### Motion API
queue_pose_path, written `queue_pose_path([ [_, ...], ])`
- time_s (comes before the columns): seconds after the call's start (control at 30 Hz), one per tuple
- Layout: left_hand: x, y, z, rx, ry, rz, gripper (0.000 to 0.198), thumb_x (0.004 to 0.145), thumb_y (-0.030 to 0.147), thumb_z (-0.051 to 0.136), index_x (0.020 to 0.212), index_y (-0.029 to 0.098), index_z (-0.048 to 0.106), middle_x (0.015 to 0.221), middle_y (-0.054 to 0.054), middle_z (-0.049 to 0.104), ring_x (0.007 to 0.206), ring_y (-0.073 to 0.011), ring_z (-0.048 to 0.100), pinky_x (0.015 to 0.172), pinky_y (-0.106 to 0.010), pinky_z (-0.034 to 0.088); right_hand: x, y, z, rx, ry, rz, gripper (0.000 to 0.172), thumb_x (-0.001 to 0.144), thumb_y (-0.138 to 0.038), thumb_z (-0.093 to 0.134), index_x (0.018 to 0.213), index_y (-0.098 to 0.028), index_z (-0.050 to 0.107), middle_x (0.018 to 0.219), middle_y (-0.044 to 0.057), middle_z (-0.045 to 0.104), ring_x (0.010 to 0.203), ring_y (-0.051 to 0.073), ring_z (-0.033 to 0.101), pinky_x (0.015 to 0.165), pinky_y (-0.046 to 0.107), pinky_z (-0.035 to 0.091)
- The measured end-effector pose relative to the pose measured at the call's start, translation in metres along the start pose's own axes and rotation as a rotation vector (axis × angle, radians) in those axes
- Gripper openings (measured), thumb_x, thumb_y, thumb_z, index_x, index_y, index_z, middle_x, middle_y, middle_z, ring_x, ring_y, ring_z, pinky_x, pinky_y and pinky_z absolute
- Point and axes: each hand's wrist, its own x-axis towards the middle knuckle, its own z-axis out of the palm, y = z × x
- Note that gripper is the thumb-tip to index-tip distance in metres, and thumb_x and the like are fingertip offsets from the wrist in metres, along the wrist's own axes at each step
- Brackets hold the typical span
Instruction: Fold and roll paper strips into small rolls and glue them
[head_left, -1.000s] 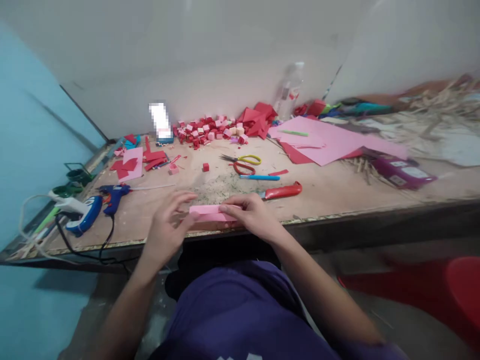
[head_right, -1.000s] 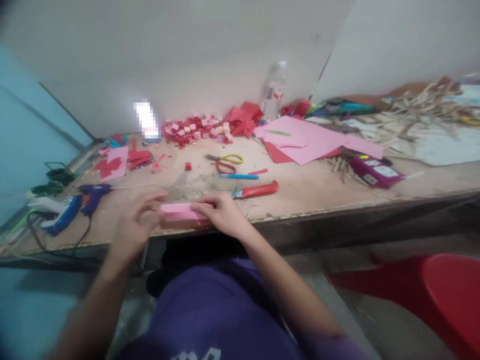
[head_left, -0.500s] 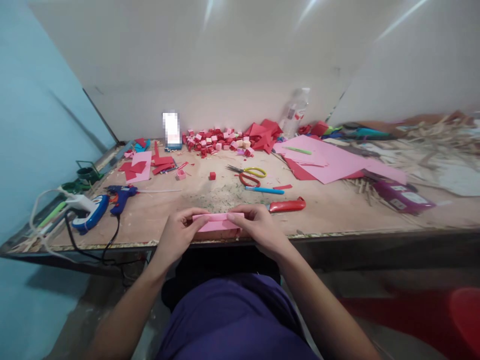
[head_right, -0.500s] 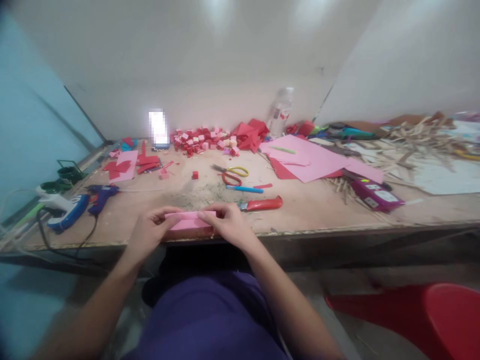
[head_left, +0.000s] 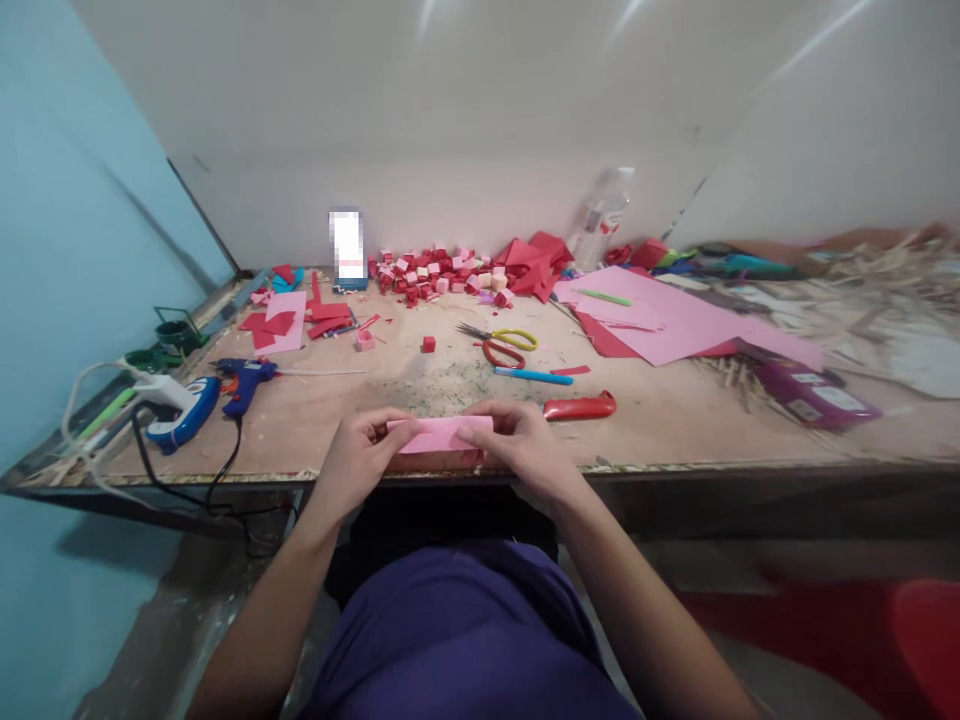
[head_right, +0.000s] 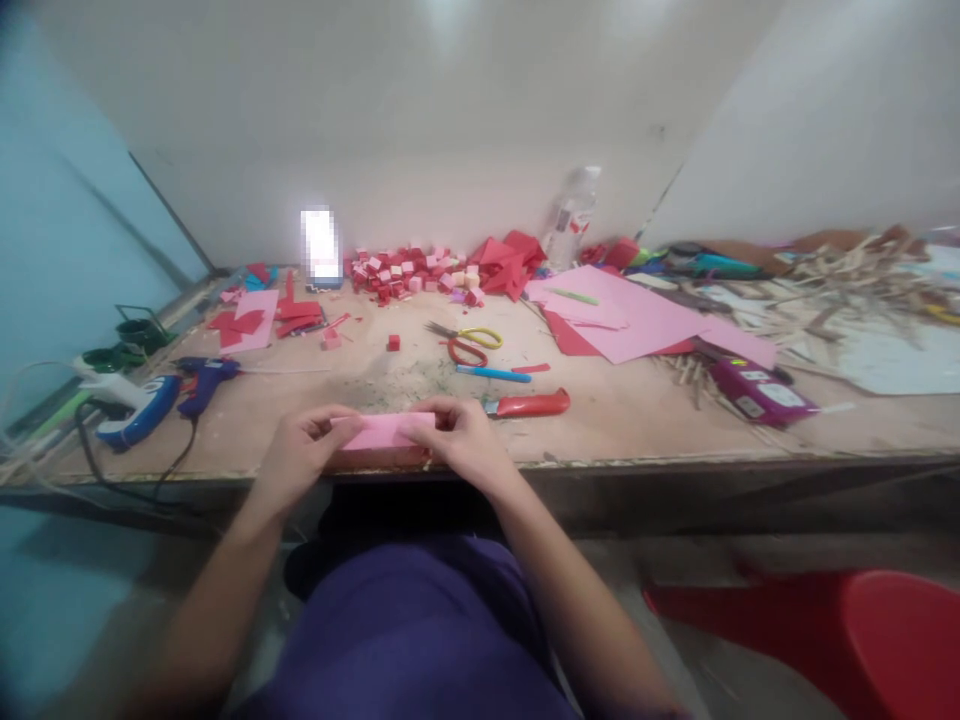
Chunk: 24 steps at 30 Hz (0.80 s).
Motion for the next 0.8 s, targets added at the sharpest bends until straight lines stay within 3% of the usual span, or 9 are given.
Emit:
queue_pose_path([
  [0.27, -0.0007, 0.0053, 0.0008, -0.052, 0.096, -0.005, 0.029, 0.089, 0.041, 0.070, 0.075, 0.016, 0.074, 0.069, 0.001, 0.069, 0.065, -0.0130, 0.063, 0.058, -0.020, 0.049, -0.0002, -0.0020, 0.0019, -0.102, -0.004, -0.091, 0.034, 0.071, -0.042, 0.089, 0.091, -0.017, 0.078, 0.072, 0.000, 0.065, 0.060, 0.012, 0.051, 0.053, 0.025, 0.039],
  [0.57, -0.0020, 0.0010, 0.0036, -0.253, 0.070, -0.178, 0.035, 0.088, 0.050, 0.071, 0.085, 0.015, 0.075, 0.064, -0.001, 0.071, 0.050, -0.0164, 0.067, 0.048, -0.026, 0.058, -0.0023, 0.0000, 0.0045, -0.133, -0.012, -0.167, 0.041, 0.071, -0.030, 0.087, 0.110, -0.021, 0.079, 0.098, 0.004, 0.075, 0.073, 0.017, 0.061, 0.066, 0.029, 0.049],
  [0.8, -0.0031, 0.0080, 0.0043, -0.171, 0.101, -0.163, 0.040, 0.084, 0.054, 0.072, 0.089, 0.014, 0.076, 0.065, -0.002, 0.073, 0.052, -0.0178, 0.069, 0.049, -0.026, 0.059, -0.0013, 0.0034, 0.0032, -0.135, -0.016, -0.144, 0.047, 0.072, -0.033, 0.086, 0.117, -0.021, 0.078, 0.088, 0.003, 0.073, 0.069, 0.017, 0.059, 0.060, 0.027, 0.048],
])
